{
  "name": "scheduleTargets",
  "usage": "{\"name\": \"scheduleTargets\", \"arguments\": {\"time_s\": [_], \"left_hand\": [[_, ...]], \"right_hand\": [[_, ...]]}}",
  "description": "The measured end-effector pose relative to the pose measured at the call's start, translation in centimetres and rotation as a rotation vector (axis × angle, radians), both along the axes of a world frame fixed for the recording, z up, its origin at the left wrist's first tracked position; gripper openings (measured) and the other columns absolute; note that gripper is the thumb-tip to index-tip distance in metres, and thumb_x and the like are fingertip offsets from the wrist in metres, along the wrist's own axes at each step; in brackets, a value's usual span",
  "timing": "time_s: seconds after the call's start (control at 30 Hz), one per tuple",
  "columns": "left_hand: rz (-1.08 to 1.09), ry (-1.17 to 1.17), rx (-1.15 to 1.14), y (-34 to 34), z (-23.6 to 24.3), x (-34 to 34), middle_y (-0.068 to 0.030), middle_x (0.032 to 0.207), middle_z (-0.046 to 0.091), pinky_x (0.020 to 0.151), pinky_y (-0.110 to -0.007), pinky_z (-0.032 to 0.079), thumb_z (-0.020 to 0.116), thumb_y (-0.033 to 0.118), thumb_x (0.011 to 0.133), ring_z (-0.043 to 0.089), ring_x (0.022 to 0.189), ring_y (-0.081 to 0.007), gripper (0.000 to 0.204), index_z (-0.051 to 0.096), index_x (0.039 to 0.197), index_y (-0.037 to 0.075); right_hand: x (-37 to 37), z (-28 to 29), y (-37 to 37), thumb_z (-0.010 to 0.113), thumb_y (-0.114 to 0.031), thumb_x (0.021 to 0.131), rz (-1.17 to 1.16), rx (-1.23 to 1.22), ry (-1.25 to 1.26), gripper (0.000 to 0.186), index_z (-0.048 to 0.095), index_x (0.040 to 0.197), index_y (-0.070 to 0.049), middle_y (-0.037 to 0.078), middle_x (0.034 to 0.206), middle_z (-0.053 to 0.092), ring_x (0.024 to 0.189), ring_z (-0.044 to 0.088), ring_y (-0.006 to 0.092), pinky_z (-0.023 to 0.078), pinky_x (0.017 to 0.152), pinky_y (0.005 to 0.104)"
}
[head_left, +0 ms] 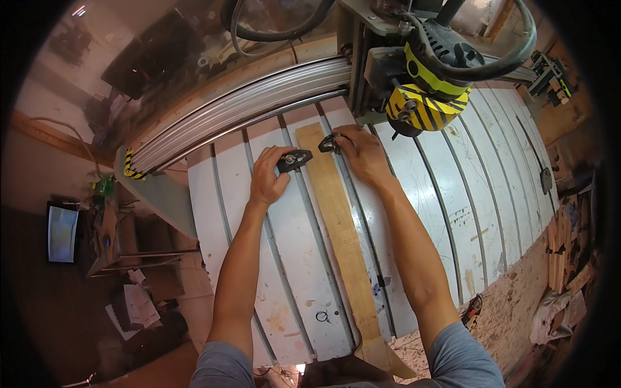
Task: The person positions and secures a wooden instrument part onto a CNC machine bed using clamps, then operates a small wireless keyboard to control the machine software on a nearby monitor.
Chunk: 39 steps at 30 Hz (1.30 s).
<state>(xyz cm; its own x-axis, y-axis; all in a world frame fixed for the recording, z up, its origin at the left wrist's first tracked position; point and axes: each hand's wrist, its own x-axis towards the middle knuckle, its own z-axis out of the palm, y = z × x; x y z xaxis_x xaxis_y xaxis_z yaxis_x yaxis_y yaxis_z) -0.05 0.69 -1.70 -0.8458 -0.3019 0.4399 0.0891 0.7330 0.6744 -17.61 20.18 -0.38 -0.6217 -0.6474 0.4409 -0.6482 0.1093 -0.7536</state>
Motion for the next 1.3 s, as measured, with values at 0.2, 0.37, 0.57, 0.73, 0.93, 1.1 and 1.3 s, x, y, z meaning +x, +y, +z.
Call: {"name": "scheduleTargets", "arguments": {"time_s": [0.2, 0.37, 0.57, 0.73, 0.93, 1.1, 1.3], "left_hand": [[-0.017, 0.047, -0.003, -0.4, -0.1, -0.1, -0.0216, 0.099, 0.069, 0.09, -0.041, 0.05, 0.05, 0.013, 0.059, 0.062, 0.092, -0.0394, 0.056, 0.067, 0.111, -0.003], [0.009, -0.015, 0.04, 0.0, 0.1, -0.2, -0.0214, 0.101, 0.069, 0.093, -0.04, 0.05, 0.05, 0.013, 0.059, 0.063, 0.095, -0.0395, 0.057, 0.068, 0.111, -0.003], [0.015, 0.045, 0.081, -0.2, 0.0, 0.0, -0.0211, 0.102, 0.069, 0.091, -0.039, 0.051, 0.05, 0.011, 0.062, 0.064, 0.095, -0.038, 0.054, 0.068, 0.111, -0.004], [0.037, 0.073, 0.159, -0.2, -0.3, -0.3, -0.0197, 0.104, 0.07, 0.092, -0.037, 0.051, 0.047, 0.01, 0.064, 0.066, 0.096, -0.0326, 0.054, 0.068, 0.112, -0.005], [0.309, 0.255, 0.357, -0.8, -1.3, 0.3, -0.0156, 0.104, 0.072, 0.091, -0.036, 0.05, 0.049, 0.003, 0.076, 0.065, 0.1, -0.0267, 0.038, 0.072, 0.106, -0.002], [0.253, 0.208, -0.165, 1.8, 4.1, -2.2, -0.0121, 0.101, 0.073, 0.09, -0.039, 0.05, 0.064, 0.005, 0.082, 0.065, 0.1, -0.0306, 0.021, 0.075, 0.1, 0.002], [-0.165, -0.083, -0.223, 4.1, 6.6, -7.9, -0.0163, 0.096, 0.072, 0.086, -0.044, 0.051, 0.071, 0.008, 0.082, 0.064, 0.096, -0.037, 0.018, 0.075, 0.098, 0.0]], "right_hand": [[-1.0, 0.4, -0.4, 0.056, 0.0, 0.096, 0.067, 0.082, -0.068, 0.021, 0.073, 0.109, -0.002, 0.016, 0.108, 0.072, 0.106, 0.065, 0.0349, 0.048, 0.098, 0.0395], [-1.4, -1.4, 0.1, 0.051, 0.01, 0.088, 0.087, -0.021, -0.25, 0.042, 0.068, 0.123, -0.004, 0.015, 0.119, 0.07, 0.115, 0.064, 0.0303, 0.045, 0.106, 0.0369], [-0.6, -0.6, 0.6, 0.059, 0.004, 0.081, 0.098, 0.075, -0.2, 0.052, 0.062, 0.133, -0.001, 0.016, 0.129, 0.067, 0.124, 0.062, 0.0289, 0.043, 0.112, 0.0359], [-1.2, -1.6, 0.8, 0.064, 0.002, 0.08, 0.046, 0.046, -0.143, 0.051, 0.064, 0.131, -0.004, 0.016, 0.128, 0.068, 0.122, 0.063, 0.0302, 0.045, 0.108, 0.0368], [-1.5, -2.1, 0.3, 0.065, 0.002, 0.078, 0.043, 0.094, -0.09, 0.049, 0.066, 0.127, -0.005, 0.017, 0.124, 0.067, 0.118, 0.063, 0.0338, 0.047, 0.106, 0.0386], [-1.3, -1.8, 0.8, 0.064, 0.0, 0.075, 0.036, 0.07, -0.124, 0.053, 0.065, 0.127, -0.006, 0.018, 0.125, 0.066, 0.118, 0.062, 0.0355, 0.047, 0.107, 0.0401], [-1.3, -2.5, 0.4, 0.072, -0.006, 0.076, 0.002, 0.029, -0.015, 0.046, 0.067, 0.122, -0.006, 0.018, 0.122, 0.066, 0.12, 0.059, 0.0378, 0.044, 0.107, 0.0434]]}}
